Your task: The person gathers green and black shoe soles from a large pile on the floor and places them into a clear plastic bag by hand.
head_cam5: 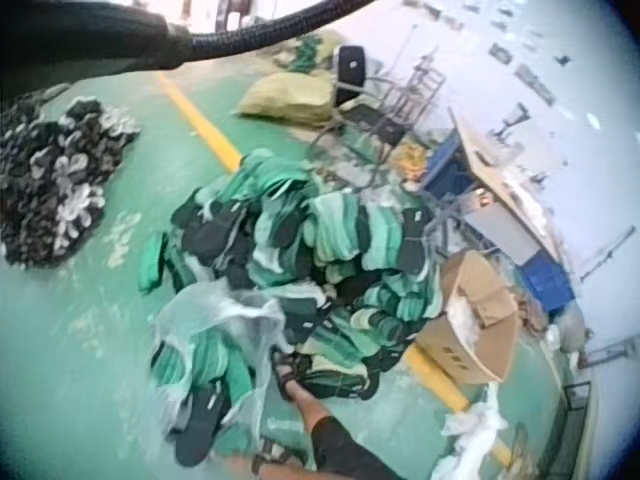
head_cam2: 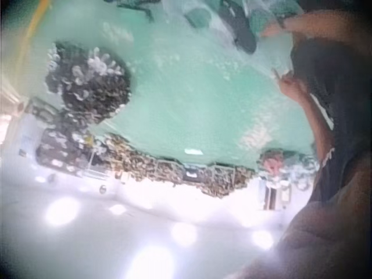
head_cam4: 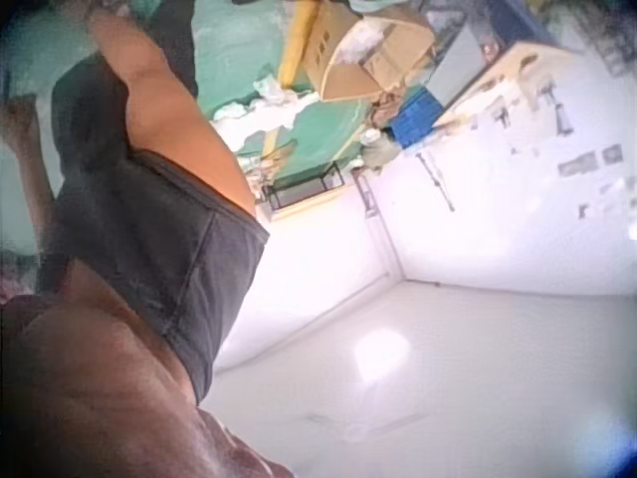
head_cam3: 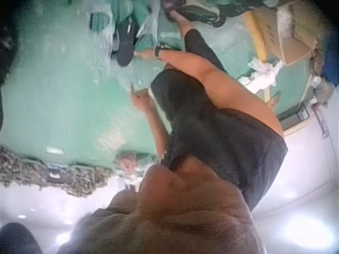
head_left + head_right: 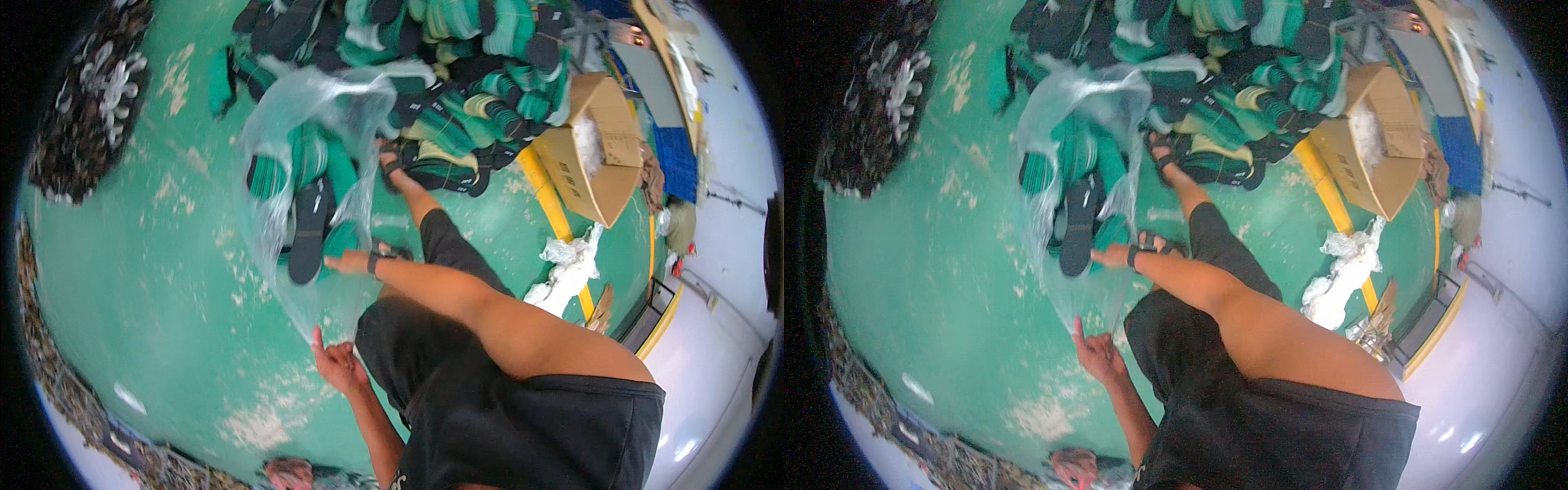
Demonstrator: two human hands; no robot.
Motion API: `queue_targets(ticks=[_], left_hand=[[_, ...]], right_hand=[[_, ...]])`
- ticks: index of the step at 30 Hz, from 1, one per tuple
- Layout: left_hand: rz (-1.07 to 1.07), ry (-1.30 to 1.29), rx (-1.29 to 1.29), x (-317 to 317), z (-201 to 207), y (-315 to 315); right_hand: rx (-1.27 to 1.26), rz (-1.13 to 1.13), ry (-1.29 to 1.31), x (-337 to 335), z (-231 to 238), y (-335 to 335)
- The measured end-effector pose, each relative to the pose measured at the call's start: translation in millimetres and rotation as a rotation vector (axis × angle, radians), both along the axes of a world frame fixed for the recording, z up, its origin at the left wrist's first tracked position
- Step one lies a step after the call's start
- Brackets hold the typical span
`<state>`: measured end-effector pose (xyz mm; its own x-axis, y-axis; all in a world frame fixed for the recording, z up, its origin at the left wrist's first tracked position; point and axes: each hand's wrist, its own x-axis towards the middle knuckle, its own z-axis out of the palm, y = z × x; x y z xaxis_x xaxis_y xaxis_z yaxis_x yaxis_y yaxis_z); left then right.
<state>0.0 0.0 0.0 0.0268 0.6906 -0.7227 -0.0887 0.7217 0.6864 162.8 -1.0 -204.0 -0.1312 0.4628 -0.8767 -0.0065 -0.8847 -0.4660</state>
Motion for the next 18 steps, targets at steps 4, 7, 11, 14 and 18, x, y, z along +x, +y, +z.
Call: queue_targets(ticks=[4,7,11,14,18], left_hand=[[0.006,0.135,-0.015,-22.6,15.2,8.7],[-0.004,-0.016,-0.057,-14.7,-1.4,30.6],[-0.07,0.156,-0.137,12.0,-2.7,31.7],[-0.098,0.325,-0.22,25.8,6.1,25.8],[-0.132,0.35,-0.359,35.4,-0.9,14.6]], right_hand=[[0.59,-0.296,-0.195,33.0,71.8,-54.7],[0.571,-0.726,-0.315,155.4,126.2,-66.4],[0.436,-0.871,-1.024,303.6,89.8,-107.0],[0.313,-0.683,-1.452,414.9,51.2,-117.9],[0.009,-0.565,-1.855,562.2,48.3,-60.5]])
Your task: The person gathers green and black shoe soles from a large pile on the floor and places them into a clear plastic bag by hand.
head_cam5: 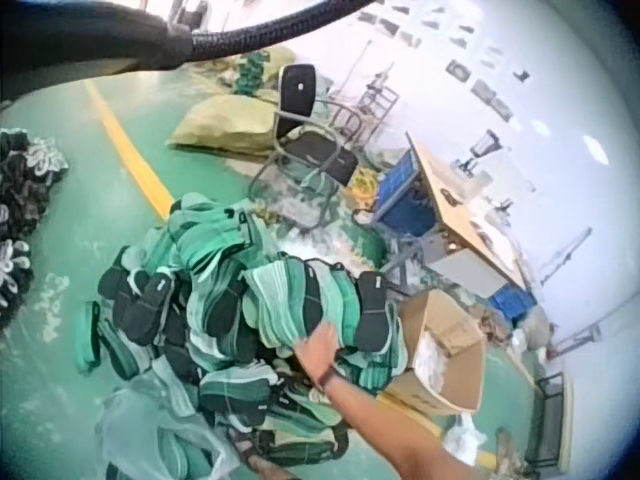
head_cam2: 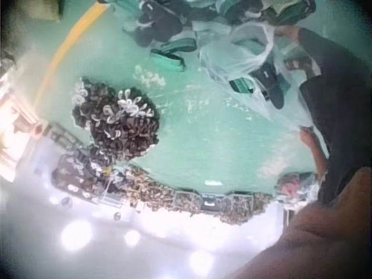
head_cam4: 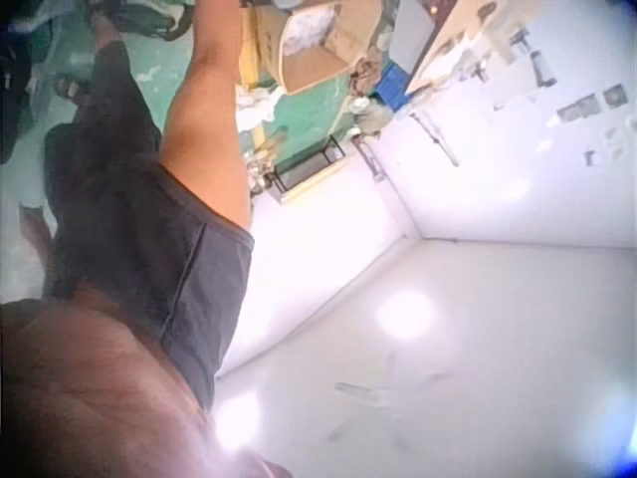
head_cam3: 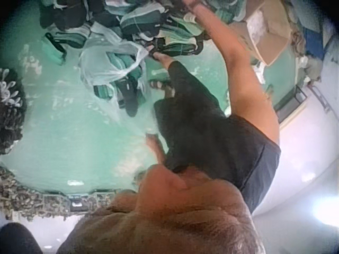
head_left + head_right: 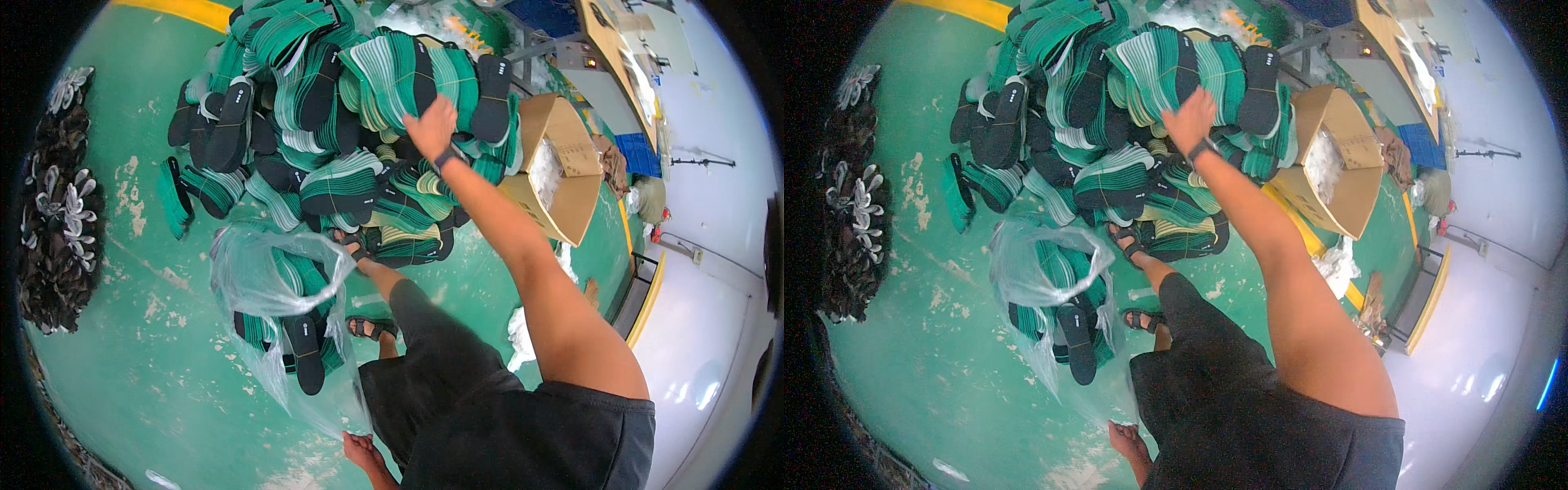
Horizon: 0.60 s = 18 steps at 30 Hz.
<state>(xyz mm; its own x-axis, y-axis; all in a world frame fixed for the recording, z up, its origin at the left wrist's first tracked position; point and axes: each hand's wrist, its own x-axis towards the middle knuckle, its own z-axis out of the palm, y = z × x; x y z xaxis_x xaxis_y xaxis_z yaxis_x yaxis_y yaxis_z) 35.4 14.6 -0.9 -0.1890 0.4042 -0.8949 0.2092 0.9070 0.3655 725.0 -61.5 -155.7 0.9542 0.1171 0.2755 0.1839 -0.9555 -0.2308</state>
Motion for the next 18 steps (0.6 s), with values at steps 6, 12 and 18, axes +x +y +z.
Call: queue_targets(ticks=[6,12,18], left_hand=[[-0.02,0.067,-0.071,73.3,3.8,-7.2],[0.107,0.118,-0.099,89.1,2.2,-9.9],[0.047,0.072,-0.097,89.0,2.2,-6.6]], right_hand=[[-0.326,0.043,0.172,103.3,-42.8,74.1],[-0.464,0.059,0.366,118.9,-46.7,76.4],[-0.381,-0.007,0.508,154.0,-30.1,50.4]])
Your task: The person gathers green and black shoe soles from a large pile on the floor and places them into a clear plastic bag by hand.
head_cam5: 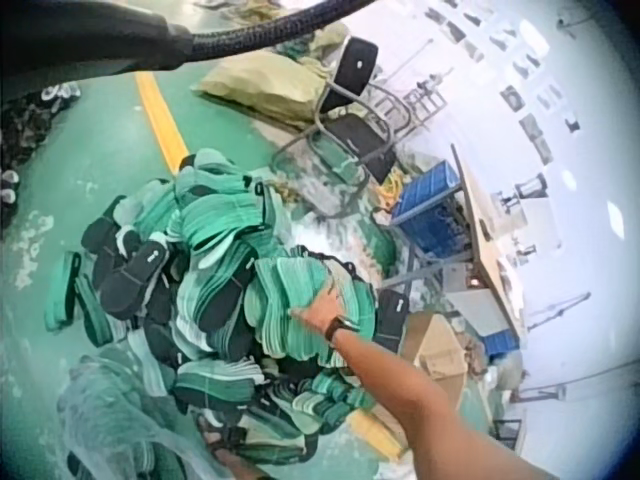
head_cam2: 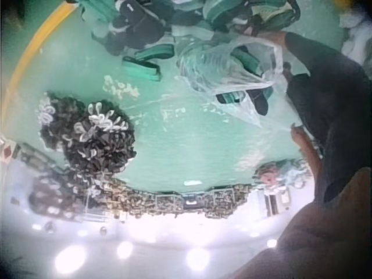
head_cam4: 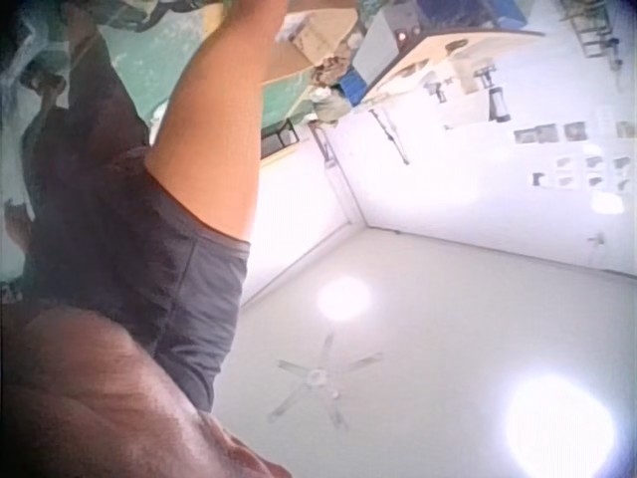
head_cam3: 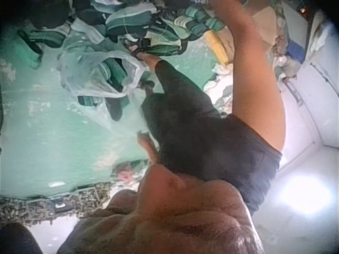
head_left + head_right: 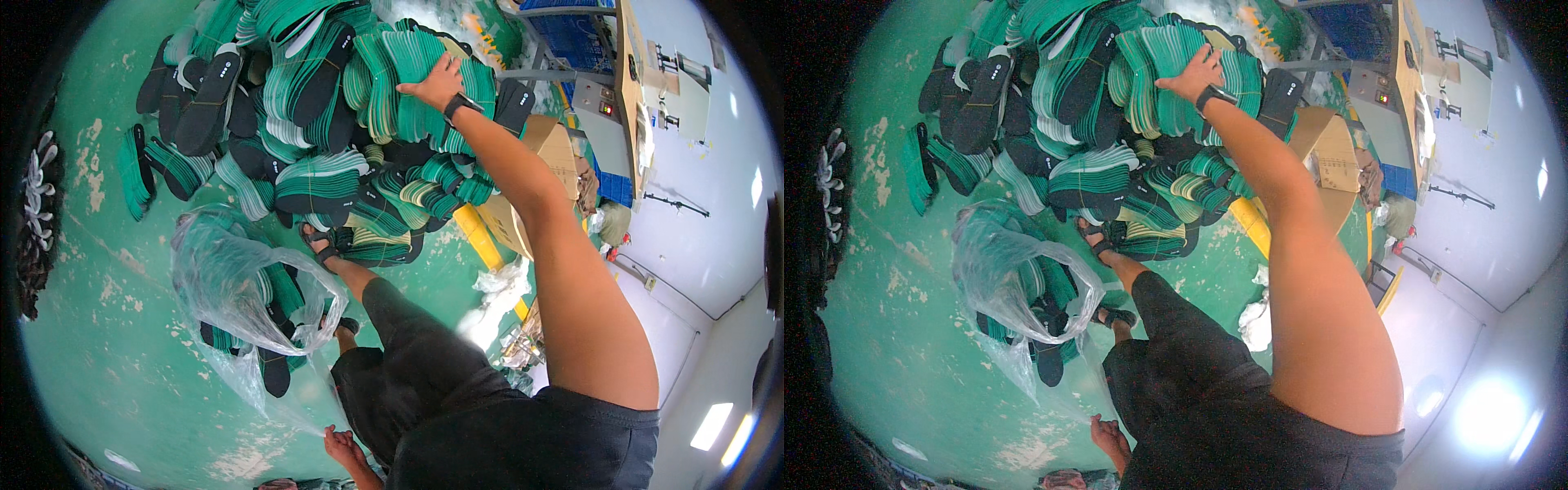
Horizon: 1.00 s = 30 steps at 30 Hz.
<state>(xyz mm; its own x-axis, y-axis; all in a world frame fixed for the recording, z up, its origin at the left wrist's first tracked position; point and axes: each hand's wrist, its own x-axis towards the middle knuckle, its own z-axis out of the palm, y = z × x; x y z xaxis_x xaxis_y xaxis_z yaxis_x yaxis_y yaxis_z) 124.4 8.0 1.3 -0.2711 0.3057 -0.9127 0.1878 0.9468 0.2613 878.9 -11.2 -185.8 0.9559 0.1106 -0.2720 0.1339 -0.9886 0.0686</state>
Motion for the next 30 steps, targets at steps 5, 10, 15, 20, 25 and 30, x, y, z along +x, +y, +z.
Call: queue_targets(ticks=[5,10,15,20,25,30], left_hand=[[0.062,0.21,-0.046,-2.4,3.6,-8.4],[0.168,0.179,-0.038,-43.9,-8.0,-12.8],[0.262,-0.128,0.14,-23.6,1.9,-1.8],[0.274,-0.292,0.096,-66.6,1.4,-27.4],[0.26,-0.322,0.173,-105.1,-1.2,-35.3],[0.242,-0.444,0.268,-107.7,9.7,-29.9]], right_hand=[[-0.071,-0.183,-0.009,-5.7,0.1,-1.4],[-0.229,-0.102,-0.141,-15.1,-30.5,0.2],[0.094,0.265,-0.095,-16.9,20.8,-68.4],[0.86,-0.087,0.383,-264.9,140.0,-95.3],[1.014,-0.71,0.967,-516.2,163.1,-156.8],[1.174,-0.614,1.386,-614.5,160.7,-54.1]])
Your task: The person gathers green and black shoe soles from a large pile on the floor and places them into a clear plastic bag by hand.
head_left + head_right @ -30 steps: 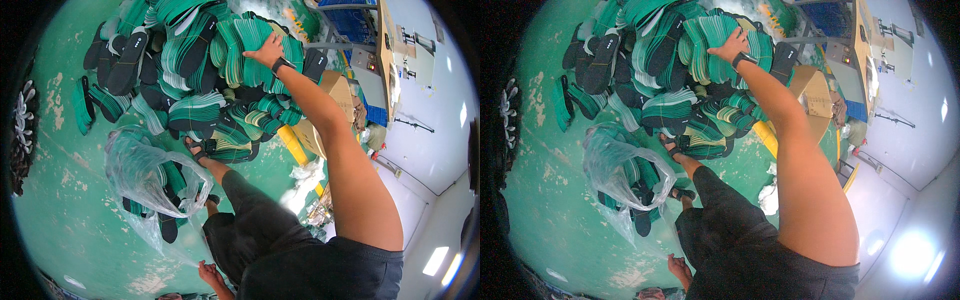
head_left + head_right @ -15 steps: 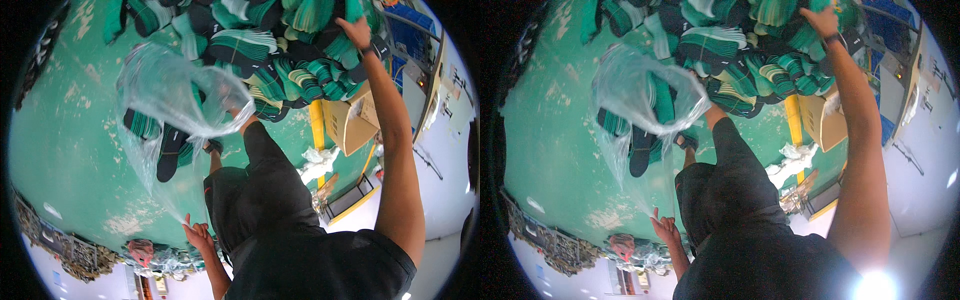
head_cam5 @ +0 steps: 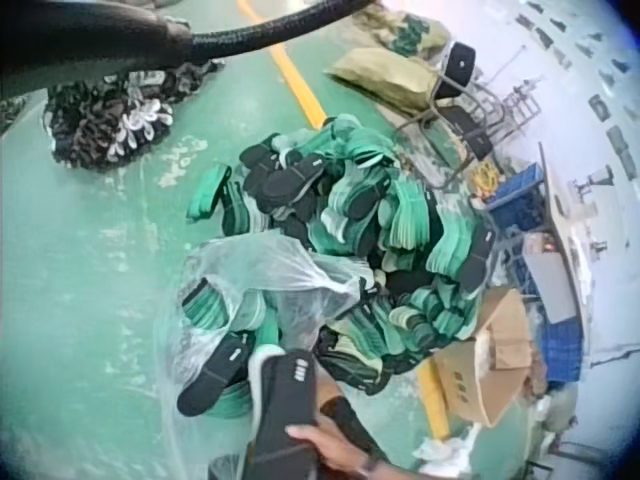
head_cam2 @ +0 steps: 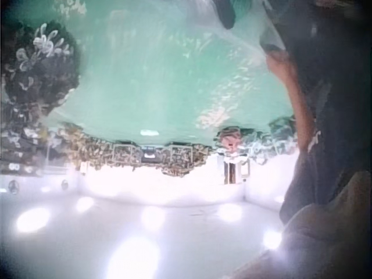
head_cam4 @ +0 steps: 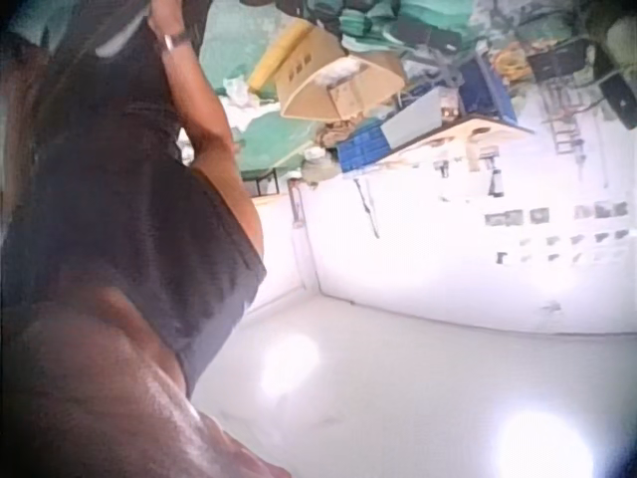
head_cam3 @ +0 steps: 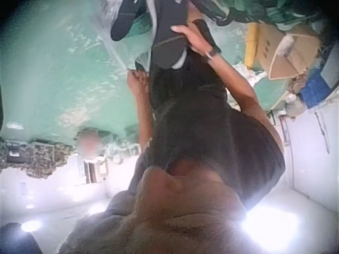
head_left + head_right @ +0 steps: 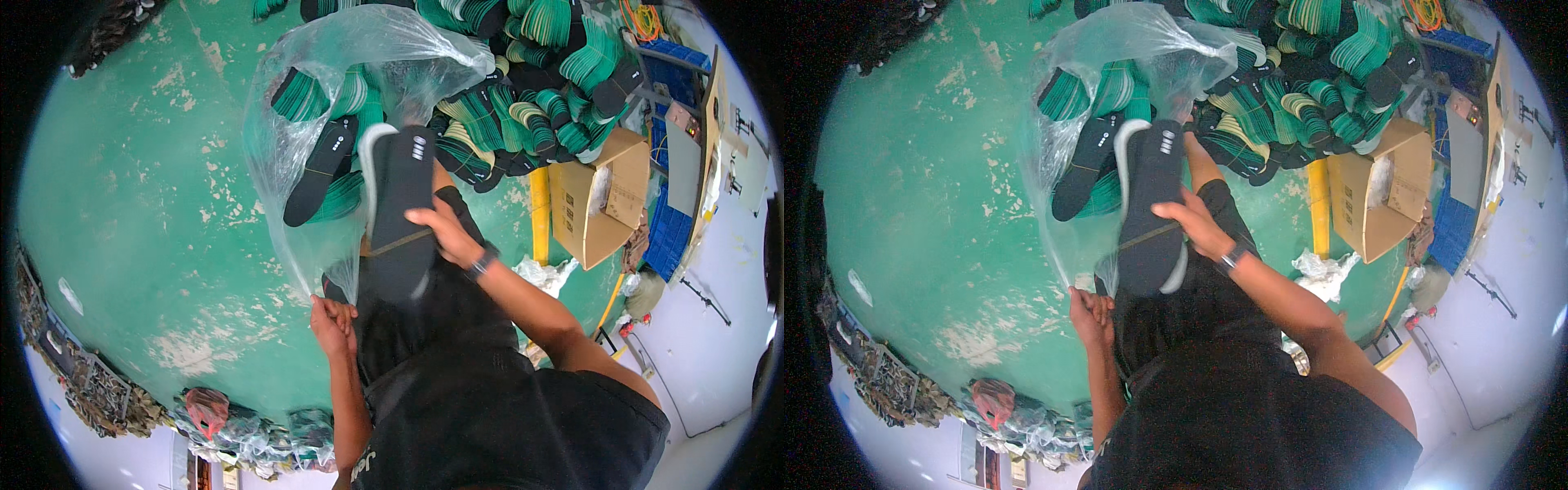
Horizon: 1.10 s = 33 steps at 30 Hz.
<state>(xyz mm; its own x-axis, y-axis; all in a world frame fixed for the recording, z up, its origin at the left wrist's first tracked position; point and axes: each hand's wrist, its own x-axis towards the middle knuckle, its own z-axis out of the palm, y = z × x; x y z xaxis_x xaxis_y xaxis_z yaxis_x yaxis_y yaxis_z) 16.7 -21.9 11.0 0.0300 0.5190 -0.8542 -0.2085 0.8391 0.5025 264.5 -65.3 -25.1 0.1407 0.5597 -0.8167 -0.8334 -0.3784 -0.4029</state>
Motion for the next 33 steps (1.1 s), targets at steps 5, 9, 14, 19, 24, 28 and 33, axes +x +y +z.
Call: queue_targets(ticks=[5,9,14,19,24,28,33], left_hand=[[-0.042,0.011,0.047,-4.5,2.9,-2.3],[-0.044,-0.022,0.033,12.0,9.9,4.5],[0.055,0.066,0.123,-16.6,15.3,8.1],[0.005,0.169,0.073,8.8,19.3,10.1],[-0.058,0.216,0.049,18.4,21.1,21.6],[-0.186,0.339,0.033,0.0,12.2,8.6],[-0.222,0.397,-0.023,12.4,19.6,19.1]], right_hand=[[0.055,0.094,-0.218,8.1,-88.1,73.2],[0.062,0.217,-0.411,85.6,-167.6,130.4],[-0.012,0.262,-1.354,56.1,-114.9,69.5],[-0.219,0.092,-1.781,145.1,-75.1,73.5],[0.186,0.628,-1.588,230.2,-126.5,123.3],[0.523,0.617,-1.283,251.2,-7.5,152.7],[0.532,0.62,-1.168,314.0,-18.3,107.0]])
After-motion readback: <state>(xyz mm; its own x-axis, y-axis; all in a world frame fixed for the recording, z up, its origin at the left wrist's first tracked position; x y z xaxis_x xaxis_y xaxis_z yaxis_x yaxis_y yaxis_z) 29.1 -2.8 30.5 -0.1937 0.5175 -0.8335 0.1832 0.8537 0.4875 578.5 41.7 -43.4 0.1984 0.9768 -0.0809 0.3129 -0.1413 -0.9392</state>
